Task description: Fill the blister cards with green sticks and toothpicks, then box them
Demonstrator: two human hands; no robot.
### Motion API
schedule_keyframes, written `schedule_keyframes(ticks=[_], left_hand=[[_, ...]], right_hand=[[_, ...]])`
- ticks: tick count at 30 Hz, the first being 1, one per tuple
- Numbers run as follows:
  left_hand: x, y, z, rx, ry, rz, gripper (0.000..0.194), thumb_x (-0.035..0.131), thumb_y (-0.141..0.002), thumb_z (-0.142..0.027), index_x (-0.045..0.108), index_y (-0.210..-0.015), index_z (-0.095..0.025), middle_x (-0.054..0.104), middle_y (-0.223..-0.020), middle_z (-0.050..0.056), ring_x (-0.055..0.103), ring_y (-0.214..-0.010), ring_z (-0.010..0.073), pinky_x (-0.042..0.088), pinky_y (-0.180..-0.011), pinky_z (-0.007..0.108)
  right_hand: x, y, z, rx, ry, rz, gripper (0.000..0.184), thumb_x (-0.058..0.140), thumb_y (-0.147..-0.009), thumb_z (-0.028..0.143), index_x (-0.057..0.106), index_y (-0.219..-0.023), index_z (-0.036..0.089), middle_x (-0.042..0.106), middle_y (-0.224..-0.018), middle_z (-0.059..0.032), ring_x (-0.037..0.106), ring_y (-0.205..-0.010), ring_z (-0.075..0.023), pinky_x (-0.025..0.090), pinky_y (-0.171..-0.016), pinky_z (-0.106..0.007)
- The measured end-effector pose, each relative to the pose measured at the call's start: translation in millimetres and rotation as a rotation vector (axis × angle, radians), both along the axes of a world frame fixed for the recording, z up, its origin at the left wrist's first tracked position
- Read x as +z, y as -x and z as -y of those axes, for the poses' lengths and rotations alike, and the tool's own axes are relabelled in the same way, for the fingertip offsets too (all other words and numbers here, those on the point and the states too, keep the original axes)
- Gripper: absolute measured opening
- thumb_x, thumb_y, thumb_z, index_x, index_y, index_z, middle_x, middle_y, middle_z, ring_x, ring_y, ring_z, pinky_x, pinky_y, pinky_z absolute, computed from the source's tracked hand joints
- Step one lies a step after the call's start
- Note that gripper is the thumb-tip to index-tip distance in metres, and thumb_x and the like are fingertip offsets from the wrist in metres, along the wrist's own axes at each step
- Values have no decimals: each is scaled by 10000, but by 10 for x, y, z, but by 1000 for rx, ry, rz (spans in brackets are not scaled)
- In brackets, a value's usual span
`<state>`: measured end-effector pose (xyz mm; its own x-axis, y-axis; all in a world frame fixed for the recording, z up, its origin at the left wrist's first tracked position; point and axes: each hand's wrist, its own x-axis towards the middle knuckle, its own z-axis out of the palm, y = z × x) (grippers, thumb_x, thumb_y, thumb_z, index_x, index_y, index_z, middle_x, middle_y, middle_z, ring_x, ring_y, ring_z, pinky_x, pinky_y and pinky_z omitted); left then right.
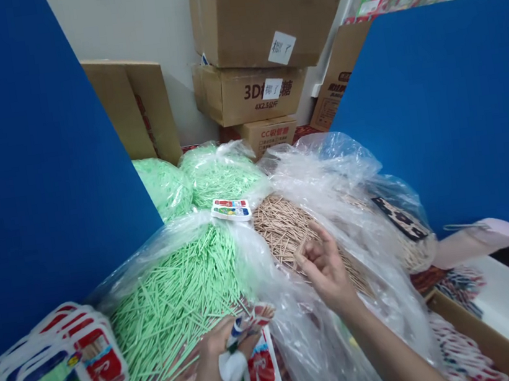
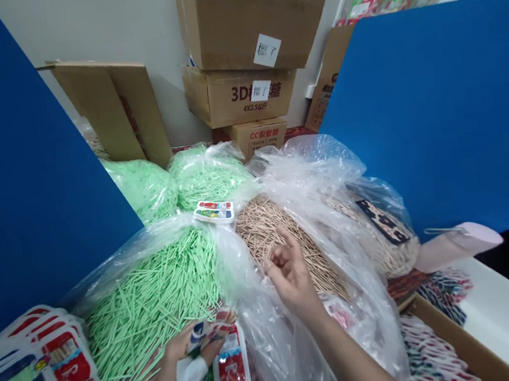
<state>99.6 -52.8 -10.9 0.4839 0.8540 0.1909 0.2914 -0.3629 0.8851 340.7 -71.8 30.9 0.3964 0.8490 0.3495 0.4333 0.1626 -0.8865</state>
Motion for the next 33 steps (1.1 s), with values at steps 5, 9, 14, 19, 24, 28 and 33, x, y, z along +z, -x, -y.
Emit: schedule_keyframes(ticks=[5, 9, 14, 19, 24, 28, 33], left_hand=[[18, -67, 0, -107, 106, -54, 164, 585, -843, -296, 673, -781, -173, 667, -763, 48, 623, -723, 207, 509, -703, 306], [48, -56, 0, -108, 164, 3, 163, 584, -843, -308, 670, -813, -173, 676, -799, 52, 610, -732, 201, 506, -712, 302], [51, -14, -10, -64, 258, 111, 144, 645, -807, -305, 651, -770, -165, 670, -774, 38, 601, -733, 194, 502, -676, 271], [35, 17, -36, -70, 503, 294, 221, 656, -805, -348, 667, -856, -134, 696, -801, 69, 616, -704, 193, 512, -649, 286], [40, 34, -71, -5, 604, 329, 263, 700, -763, -371, 674, -842, -121, 698, -738, 51, 613, -642, 171, 501, -606, 261], [-11, 83, -122, 94, 619, 449, 251, 723, -746, -352, 641, -876, -154, 686, -770, 28, 614, -692, 170, 503, -654, 271], [-29, 198, -160, 178, 509, 405, 240, 733, -722, -326, 565, -681, -158, 584, -636, -19, 516, -592, 121, 433, -571, 223]], right_hand=[[212, 507, 206, 187, -190, -106, 536, 502, -892, 147, 331, -1355, 356, 531, -867, 4, 552, -763, -142, 492, -663, -283], [34, 647, 211, 190, -206, 89, 571, 520, -867, 103, 339, -1353, 343, 555, -932, -16, 574, -863, -172, 487, -811, -375], [49, 673, 213, 303, -92, 331, 359, 538, -848, 117, 539, -1162, 289, 611, -1026, -45, 544, -1034, -228, 440, -917, -436], [94, 552, 196, 339, -25, 344, 374, 472, -903, 180, 501, -1261, 286, 541, -1270, -66, 478, -1183, -241, 400, -989, -440], [1, 549, 143, 363, 122, 66, 166, 478, -930, 240, 586, -1053, 217, 651, -903, -29, 621, -814, -156, 500, -713, -263], [-32, 594, 144, 296, 45, 121, 102, 485, -924, 225, 581, -956, 213, 627, -846, -13, 600, -783, -147, 468, -694, -249], [42, 516, 104, 359, 65, 228, 129, 437, -945, 257, 545, -1003, 214, 612, -885, -26, 589, -823, -154, 463, -721, -262]])
